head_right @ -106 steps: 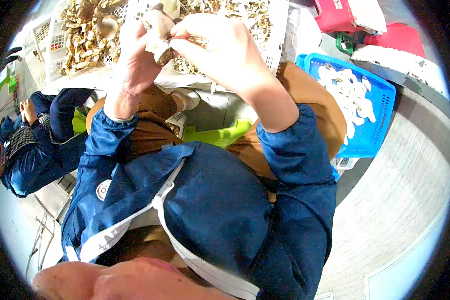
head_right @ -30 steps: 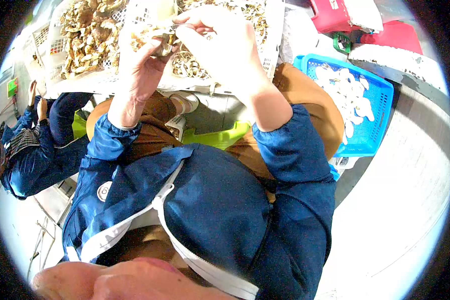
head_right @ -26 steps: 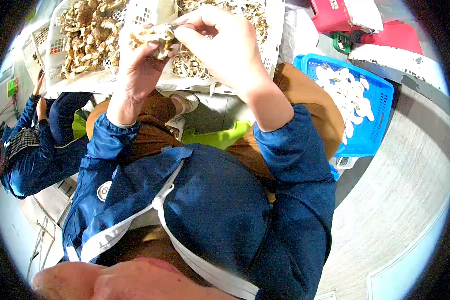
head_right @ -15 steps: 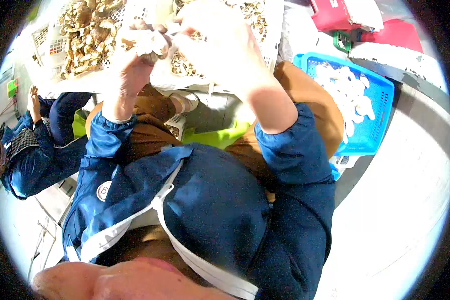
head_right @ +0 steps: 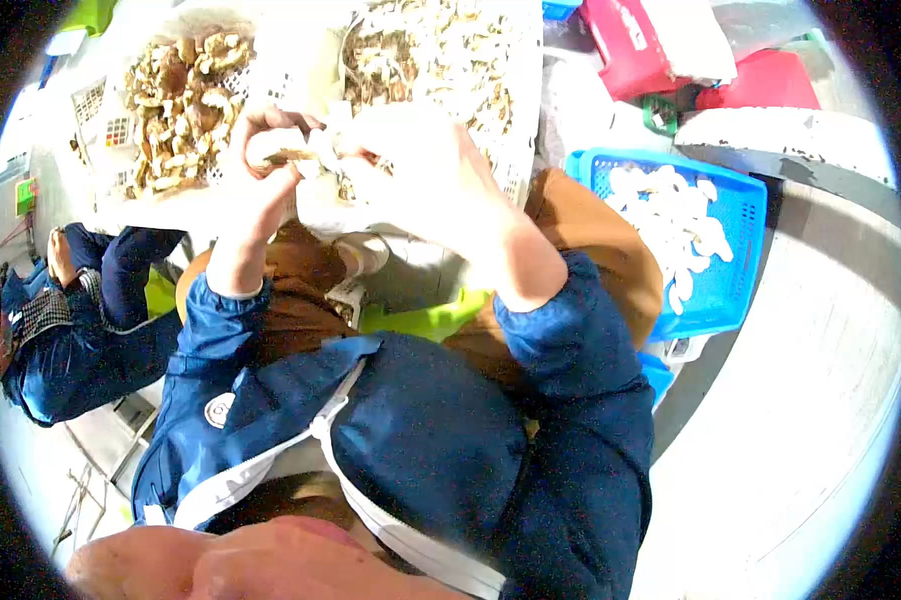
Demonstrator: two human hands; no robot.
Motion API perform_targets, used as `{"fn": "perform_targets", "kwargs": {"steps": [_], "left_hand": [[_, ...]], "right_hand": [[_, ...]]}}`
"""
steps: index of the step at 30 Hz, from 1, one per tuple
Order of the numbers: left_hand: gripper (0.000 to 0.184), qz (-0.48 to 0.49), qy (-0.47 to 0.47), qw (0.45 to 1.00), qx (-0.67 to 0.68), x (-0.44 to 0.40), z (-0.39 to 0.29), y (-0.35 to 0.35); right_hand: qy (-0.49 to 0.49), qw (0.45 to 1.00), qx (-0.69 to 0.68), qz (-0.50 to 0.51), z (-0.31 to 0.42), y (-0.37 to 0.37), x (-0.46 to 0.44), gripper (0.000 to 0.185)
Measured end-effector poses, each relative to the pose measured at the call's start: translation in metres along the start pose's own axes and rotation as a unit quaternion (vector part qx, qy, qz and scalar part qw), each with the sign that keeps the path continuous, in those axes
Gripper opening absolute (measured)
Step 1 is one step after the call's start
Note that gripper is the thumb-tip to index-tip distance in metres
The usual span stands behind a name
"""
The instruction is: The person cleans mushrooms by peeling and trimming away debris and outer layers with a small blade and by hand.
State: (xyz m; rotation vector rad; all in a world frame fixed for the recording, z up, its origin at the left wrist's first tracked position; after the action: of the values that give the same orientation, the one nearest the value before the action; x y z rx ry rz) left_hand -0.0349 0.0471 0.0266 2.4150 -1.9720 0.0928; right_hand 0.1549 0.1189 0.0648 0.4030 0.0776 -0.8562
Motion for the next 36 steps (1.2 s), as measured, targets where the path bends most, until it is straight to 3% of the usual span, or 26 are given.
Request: {"fn": "perform_targets", "kwargs": {"steps": [1, 3, 4, 7, 10, 11, 15, 17, 23, 24, 26, 29, 36], "left_hand": [[0.038, 0.008, -0.003, 1.000, -0.016, 0.000, 0.001, 0.002], [0.039, 0.022, -0.005, 1.000, -0.013, -0.001, -0.003, 0.001], [0.039, 0.045, -0.011, 0.998, -0.042, -0.001, 0.000, 0.004], [0.043, 0.097, 0.006, 0.993, 0.069, 0.002, 0.006, 0.003], [0.056, -0.010, 0.086, 0.979, 0.186, 0.002, 0.017, 0.007], [0.059, -0.021, 0.129, 0.965, 0.227, 0.004, 0.018, 0.006], [0.049, -0.027, 0.156, 0.954, 0.256, 0.007, 0.024, 0.004], [0.050, -0.024, 0.158, 0.947, 0.280, 0.012, 0.021, -0.004], [0.048, 0.005, 0.098, 0.970, 0.224, 0.024, 0.005, -0.020], [0.037, 0.009, 0.107, 0.967, 0.232, 0.023, 0.000, -0.023], [0.038, -0.003, 0.105, 0.966, 0.236, 0.026, -0.001, -0.028], [0.042, -0.031, 0.106, 0.963, 0.245, 0.027, 0.014, -0.032], [0.053, -0.031, 0.112, 0.976, 0.184, 0.020, 0.019, -0.044]], "right_hand": [[0.023, 0.999, 0.020, -0.036, 0.002, 0.000, 0.001, 0.012], [-0.041, 0.999, -0.016, 0.018, 0.001, 0.003, -0.003, 0.013], [-0.063, 0.998, -0.002, -0.005, -0.004, 0.007, -0.005, 0.014], [-0.100, 0.992, 0.043, -0.064, -0.023, 0.019, -0.007, 0.015], [-0.050, 0.991, 0.082, -0.088, -0.021, 0.022, -0.009, 0.016], [-0.086, 0.993, 0.032, -0.071, -0.020, 0.017, -0.007, 0.018], [-0.100, 0.984, -0.134, -0.055, -0.021, -0.005, -0.001, 0.020], [-0.056, 0.988, -0.113, -0.087, -0.015, -0.007, 0.004, 0.017], [-0.006, 0.989, -0.053, -0.139, -0.004, -0.004, 0.013, 0.014], [-0.017, 0.988, -0.071, -0.138, -0.002, -0.005, 0.013, 0.013], [-0.042, 0.984, -0.109, -0.138, 0.002, -0.004, 0.014, 0.012], [0.027, 0.986, -0.023, -0.162, 0.000, -0.003, 0.017, 0.012], [-0.064, 0.977, -0.084, -0.187, -0.005, 0.003, 0.020, 0.009]]}}
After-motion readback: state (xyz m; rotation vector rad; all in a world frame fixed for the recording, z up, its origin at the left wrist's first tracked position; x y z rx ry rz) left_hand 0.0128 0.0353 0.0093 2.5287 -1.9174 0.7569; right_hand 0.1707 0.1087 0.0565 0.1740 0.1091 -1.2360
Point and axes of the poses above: each hand's wrist, its own x-axis away from the middle knuckle, its own y-axis out of the back of the hand, z = x × y, the point moved 4 cm from there along -x, towards the middle knuckle, and after that the axes turned 6 degrees about -x, right-handed, at the moved point
